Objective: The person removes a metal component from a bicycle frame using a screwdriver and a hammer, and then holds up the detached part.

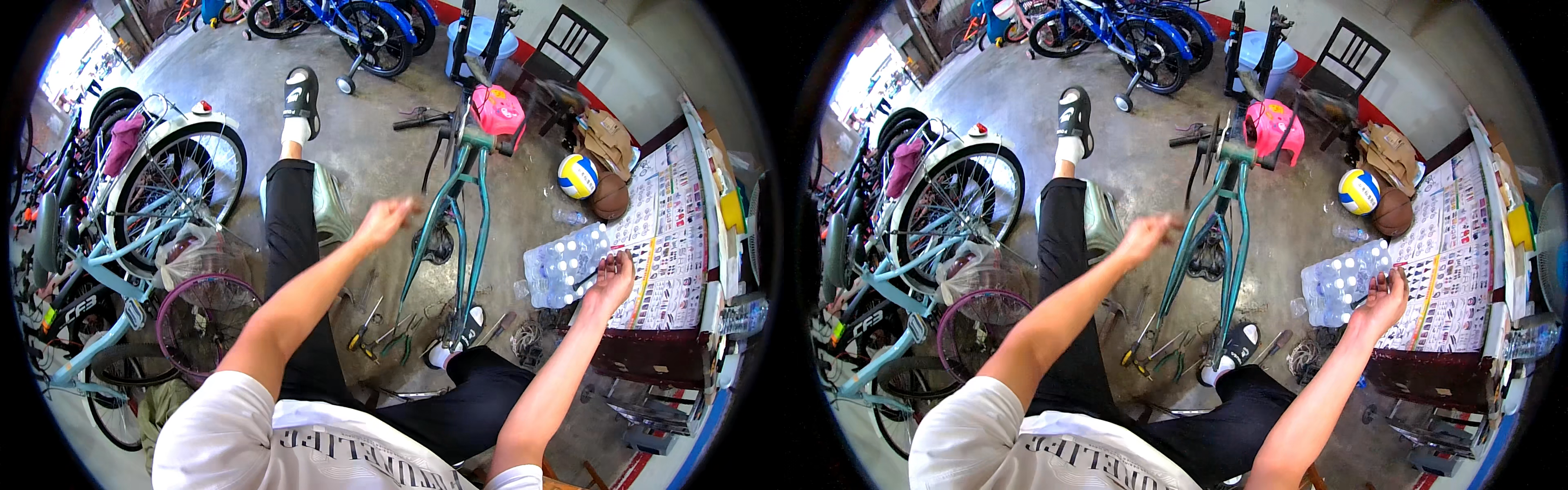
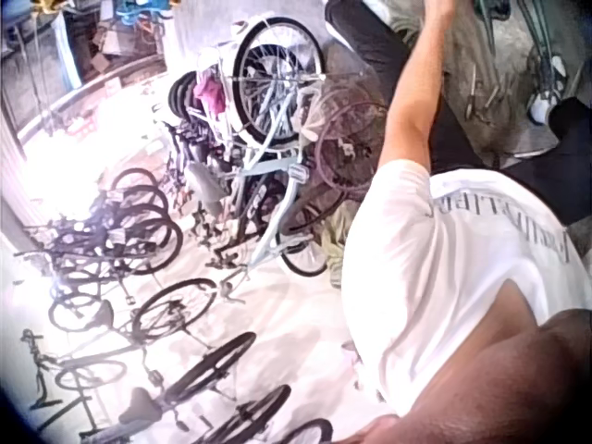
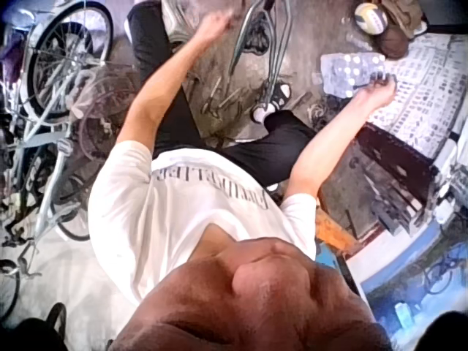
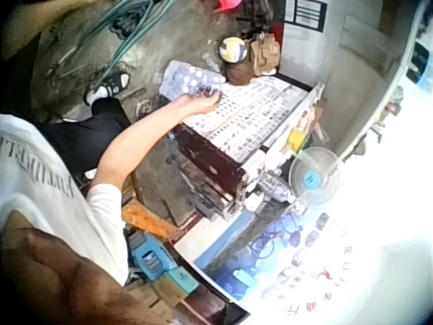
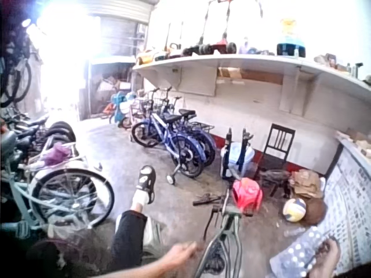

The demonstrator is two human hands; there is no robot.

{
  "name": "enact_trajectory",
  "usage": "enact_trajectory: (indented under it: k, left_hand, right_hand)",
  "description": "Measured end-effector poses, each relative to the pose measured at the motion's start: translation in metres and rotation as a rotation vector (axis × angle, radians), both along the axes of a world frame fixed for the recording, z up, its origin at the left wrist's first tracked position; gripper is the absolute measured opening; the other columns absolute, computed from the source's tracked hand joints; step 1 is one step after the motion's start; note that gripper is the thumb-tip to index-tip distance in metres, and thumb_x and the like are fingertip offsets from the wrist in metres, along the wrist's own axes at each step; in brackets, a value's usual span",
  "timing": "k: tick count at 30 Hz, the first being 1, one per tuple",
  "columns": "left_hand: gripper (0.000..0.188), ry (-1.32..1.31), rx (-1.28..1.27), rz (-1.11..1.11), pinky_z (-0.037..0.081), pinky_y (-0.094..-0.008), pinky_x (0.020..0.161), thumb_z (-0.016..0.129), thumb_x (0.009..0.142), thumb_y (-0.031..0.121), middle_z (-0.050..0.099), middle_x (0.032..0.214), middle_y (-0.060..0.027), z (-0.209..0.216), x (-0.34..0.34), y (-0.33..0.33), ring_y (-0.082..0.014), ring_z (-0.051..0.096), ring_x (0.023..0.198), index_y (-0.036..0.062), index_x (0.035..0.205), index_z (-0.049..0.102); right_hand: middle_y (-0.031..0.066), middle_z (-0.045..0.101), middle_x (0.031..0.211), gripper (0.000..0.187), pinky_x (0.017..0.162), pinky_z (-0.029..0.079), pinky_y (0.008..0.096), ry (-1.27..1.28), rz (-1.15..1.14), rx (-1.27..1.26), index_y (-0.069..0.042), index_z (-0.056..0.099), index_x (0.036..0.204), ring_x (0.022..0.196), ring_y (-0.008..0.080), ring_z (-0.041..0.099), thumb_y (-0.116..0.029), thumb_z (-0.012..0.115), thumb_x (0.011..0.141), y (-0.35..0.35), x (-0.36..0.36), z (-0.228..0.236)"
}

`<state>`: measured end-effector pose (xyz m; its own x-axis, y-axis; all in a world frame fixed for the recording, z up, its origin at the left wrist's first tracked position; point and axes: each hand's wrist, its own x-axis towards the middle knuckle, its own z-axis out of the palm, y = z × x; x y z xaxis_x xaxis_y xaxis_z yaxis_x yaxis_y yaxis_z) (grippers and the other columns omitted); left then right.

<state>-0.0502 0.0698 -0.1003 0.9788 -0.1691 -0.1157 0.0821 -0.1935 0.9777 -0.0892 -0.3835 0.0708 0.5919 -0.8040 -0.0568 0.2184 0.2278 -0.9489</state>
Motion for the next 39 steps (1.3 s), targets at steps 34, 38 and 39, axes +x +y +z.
enact_trajectory:
  k: [34,38,39]
  left_hand:
    - [0.037,0.819,0.050,0.161,0.054,-0.0346,0.072,0.053,0.107,0.032,0.072,0.103,-0.0068,-0.116,-0.156,0.018,-0.0170,0.069,0.080,0.0009,0.124,0.065]
    - [0.037,0.833,0.050,0.161,0.054,-0.0355,0.074,0.053,0.107,0.032,0.071,0.102,-0.0069,-0.125,-0.160,0.022,-0.0167,0.068,0.079,0.0006,0.123,0.065]
    - [0.036,0.835,0.052,0.159,0.054,-0.0357,0.074,0.053,0.107,0.032,0.071,0.101,-0.0070,-0.128,-0.162,0.023,-0.0167,0.067,0.078,0.0005,0.122,0.064]
  right_hand:
    - [0.0024,0.062,0.104,0.025,0.085,0.050,0.0317,-0.022,-0.062,0.092,-0.004,0.064,0.114,0.091,0.0144,0.059,-0.018,0.066,0.094,-0.026,-0.012,-0.009]
    - [0.0021,0.062,0.103,0.022,0.085,0.049,0.0318,-0.028,-0.053,0.087,-0.005,0.064,0.112,0.091,0.0142,0.059,-0.019,0.066,0.095,-0.021,-0.013,-0.008]
    - [0.0020,0.062,0.102,0.022,0.085,0.049,0.0317,-0.037,-0.039,0.090,-0.005,0.064,0.111,0.091,0.0142,0.059,-0.019,0.067,0.095,-0.022,-0.012,-0.009]
